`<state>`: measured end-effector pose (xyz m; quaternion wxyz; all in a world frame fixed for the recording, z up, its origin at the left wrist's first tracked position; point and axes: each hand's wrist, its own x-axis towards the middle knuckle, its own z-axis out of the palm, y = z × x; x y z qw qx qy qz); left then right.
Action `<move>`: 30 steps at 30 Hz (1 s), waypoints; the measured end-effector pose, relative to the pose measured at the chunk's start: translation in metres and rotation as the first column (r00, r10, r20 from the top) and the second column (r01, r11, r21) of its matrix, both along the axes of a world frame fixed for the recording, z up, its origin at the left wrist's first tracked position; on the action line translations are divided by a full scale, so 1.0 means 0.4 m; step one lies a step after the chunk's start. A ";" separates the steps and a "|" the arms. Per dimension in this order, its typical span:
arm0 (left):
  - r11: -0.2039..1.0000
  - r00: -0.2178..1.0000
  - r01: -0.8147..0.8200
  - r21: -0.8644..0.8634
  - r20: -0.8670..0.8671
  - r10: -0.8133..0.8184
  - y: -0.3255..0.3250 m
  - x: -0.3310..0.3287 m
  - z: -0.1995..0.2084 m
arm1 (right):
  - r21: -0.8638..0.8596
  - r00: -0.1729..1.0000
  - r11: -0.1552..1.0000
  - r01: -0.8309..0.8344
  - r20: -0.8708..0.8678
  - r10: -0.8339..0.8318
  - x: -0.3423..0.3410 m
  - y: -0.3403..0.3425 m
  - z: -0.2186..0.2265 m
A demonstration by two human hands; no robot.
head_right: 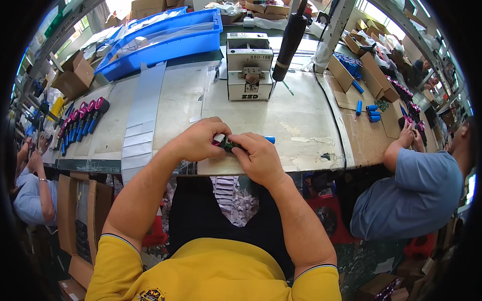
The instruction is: The person assembles small electronic devices by securing circuit boards with an electric screwdriver, peeling and sticking adhesive pads onto the components, inserting batteries into the device handles, and placing the assembled units on the table.
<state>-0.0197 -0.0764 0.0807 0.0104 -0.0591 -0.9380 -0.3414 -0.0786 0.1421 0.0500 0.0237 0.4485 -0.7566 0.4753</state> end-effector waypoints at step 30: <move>0.999 0.992 0.024 -0.036 -0.121 -0.028 -0.008 0.012 -0.031 | 0.322 0.934 0.942 0.097 -0.356 0.025 0.011 -0.023 0.050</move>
